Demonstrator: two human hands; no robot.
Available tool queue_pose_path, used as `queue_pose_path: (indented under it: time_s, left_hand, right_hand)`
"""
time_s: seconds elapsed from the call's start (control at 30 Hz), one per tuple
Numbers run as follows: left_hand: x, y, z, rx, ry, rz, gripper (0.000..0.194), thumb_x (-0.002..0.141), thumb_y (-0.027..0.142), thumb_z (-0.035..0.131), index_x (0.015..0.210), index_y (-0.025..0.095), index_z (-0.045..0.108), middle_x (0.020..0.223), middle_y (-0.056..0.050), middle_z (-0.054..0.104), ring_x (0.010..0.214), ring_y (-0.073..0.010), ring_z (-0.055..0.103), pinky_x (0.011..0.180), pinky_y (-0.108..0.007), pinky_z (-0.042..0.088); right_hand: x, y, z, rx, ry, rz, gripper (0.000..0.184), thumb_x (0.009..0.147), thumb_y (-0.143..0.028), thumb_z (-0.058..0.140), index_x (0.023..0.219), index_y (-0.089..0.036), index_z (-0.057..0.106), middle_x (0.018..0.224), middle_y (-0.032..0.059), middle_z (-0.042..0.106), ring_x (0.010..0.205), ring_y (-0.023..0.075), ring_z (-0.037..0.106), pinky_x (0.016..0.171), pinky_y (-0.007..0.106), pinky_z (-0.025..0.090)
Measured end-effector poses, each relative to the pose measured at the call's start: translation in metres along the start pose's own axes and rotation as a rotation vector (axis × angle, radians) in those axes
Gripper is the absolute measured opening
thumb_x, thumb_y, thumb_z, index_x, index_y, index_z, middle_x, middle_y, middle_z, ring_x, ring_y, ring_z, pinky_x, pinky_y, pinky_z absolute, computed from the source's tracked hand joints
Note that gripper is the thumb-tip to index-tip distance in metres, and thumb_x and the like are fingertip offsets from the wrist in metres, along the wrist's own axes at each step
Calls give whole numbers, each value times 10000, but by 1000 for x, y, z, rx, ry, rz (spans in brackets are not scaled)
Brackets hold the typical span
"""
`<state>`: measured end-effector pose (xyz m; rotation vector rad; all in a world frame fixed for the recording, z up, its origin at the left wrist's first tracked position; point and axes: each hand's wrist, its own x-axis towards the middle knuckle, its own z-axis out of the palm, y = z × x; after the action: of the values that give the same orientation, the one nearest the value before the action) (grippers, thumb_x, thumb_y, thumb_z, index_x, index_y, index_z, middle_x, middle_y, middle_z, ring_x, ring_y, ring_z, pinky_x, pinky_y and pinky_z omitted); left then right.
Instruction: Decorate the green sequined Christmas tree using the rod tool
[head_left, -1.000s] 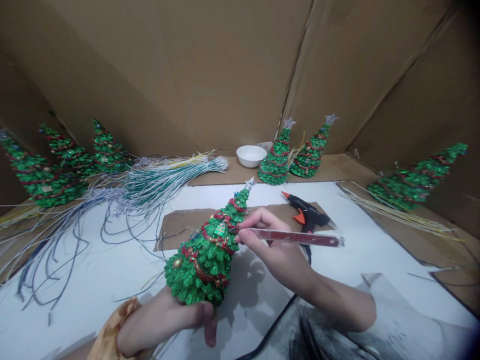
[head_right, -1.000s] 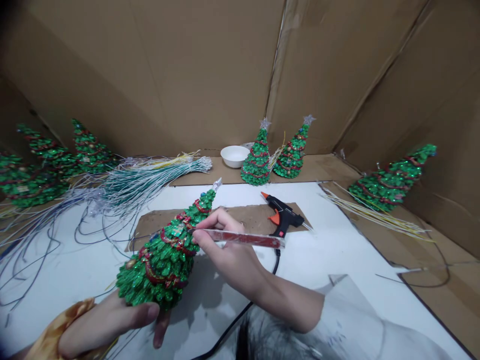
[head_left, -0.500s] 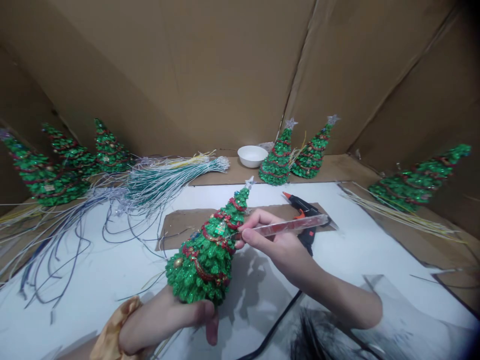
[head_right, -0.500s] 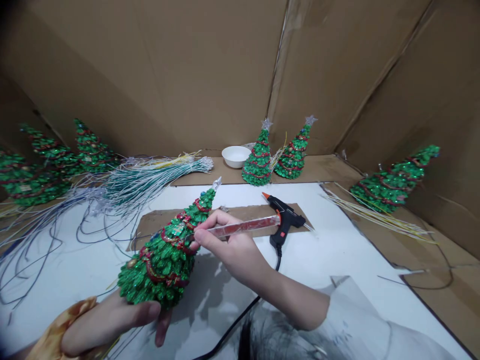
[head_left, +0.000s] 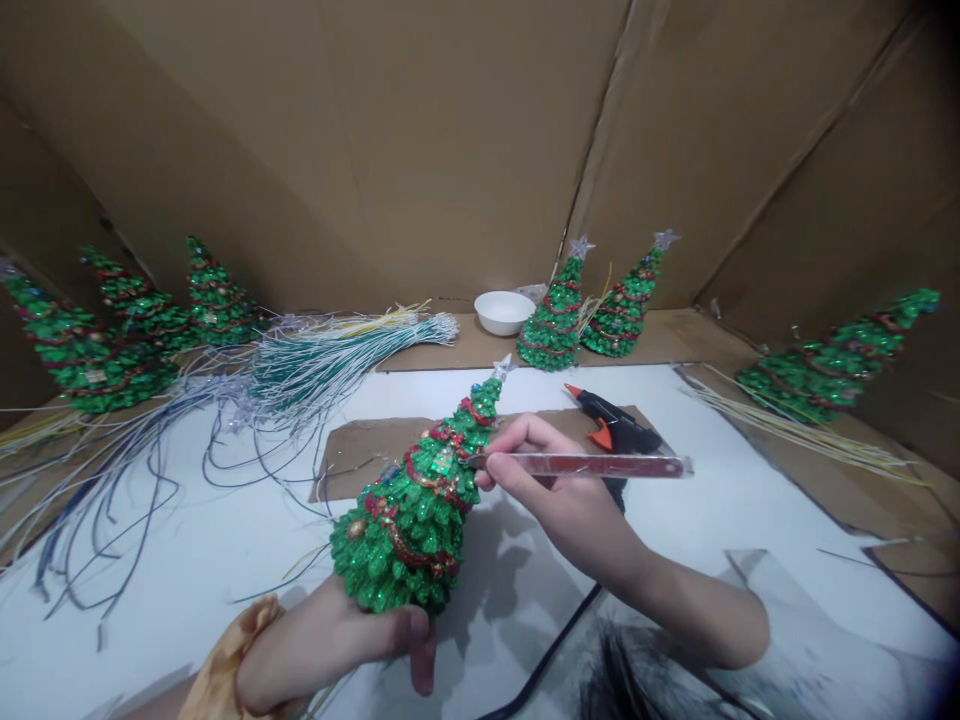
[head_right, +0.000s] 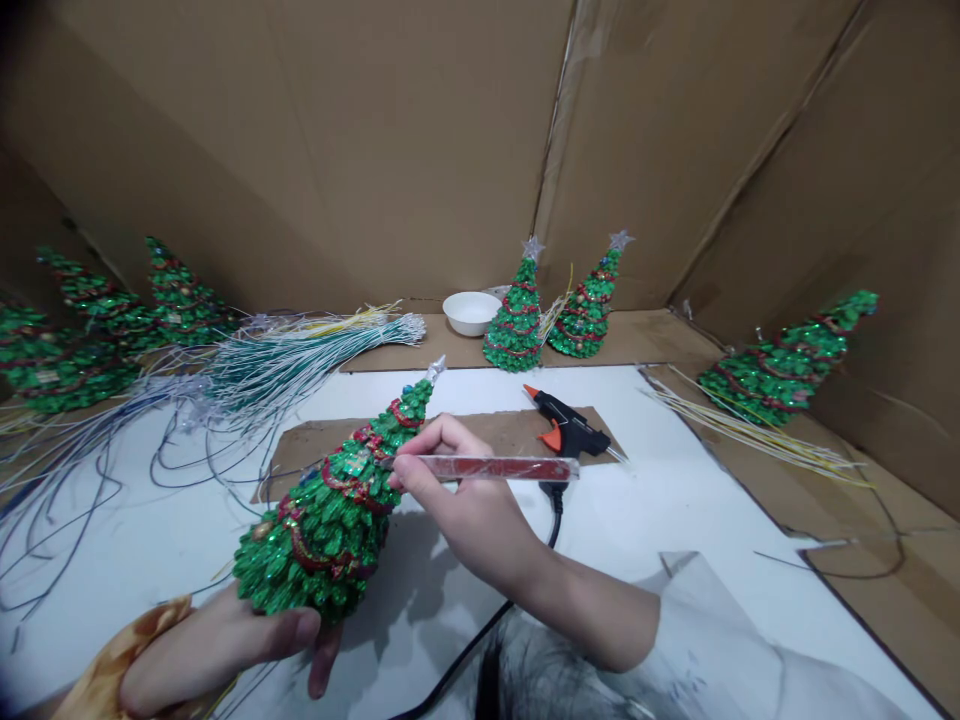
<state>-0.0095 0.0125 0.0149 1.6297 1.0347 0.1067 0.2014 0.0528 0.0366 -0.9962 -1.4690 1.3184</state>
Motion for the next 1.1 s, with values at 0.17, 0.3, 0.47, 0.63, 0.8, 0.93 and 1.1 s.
queue_pose_path:
  time_s: [0.17,0.3,0.47,0.63,0.8,0.93,1.1]
  left_hand:
    - [0,0,1,15,-4,-36,530,802,531,319,669,177,690,698,-1,621,756,-170,502,756,-243,340]
    - [0,2,2,9,-5,-40,522,802,530,322,672,183,689,693,5,613,749,-168,499,759,-240,343]
    - [0,2,2,39,-10,-46,524,801,543,318,678,199,693,729,4,605,778,-172,488,766,-239,342]
    - [0,0,2,61,-30,-9,578,808,588,284,697,200,697,745,3,589,765,-165,488,737,-232,342]
    - [0,-2,4,79,-41,-11,598,803,605,277,718,191,700,721,-3,580,737,-169,482,721,-244,341]
    - [0,1,1,33,-44,-2,543,811,557,303,716,199,700,730,1,599,735,-169,484,726,-237,345]
    - [0,2,-2,29,-33,18,500,818,498,315,708,197,700,709,2,567,733,-164,476,722,-225,343]
  right_hand:
    - [-1,-1,2,-50,17,-4,135,809,-314,550,783,-196,491,734,-14,611,745,125,628,673,238,461]
    - [-2,-2,2,-73,22,-17,123,809,-297,554,780,-193,496,725,-18,619,733,115,631,671,225,459]
    - [-2,-1,2,-43,17,-14,132,801,-303,566,772,-189,504,733,-17,624,740,117,639,674,222,464]
    - [0,2,2,8,-4,-19,152,796,-328,571,774,-192,507,745,-10,638,746,127,645,700,247,476]
    - [2,3,0,50,-26,-3,168,783,-346,589,773,-194,519,740,-11,645,762,132,650,726,259,481]
    - [3,0,-1,58,-96,-6,152,790,-334,583,767,-195,525,729,-7,649,755,135,654,717,261,486]
    - [3,0,-1,53,-27,-40,144,818,-319,549,763,-201,486,710,-24,621,719,114,641,688,239,471]
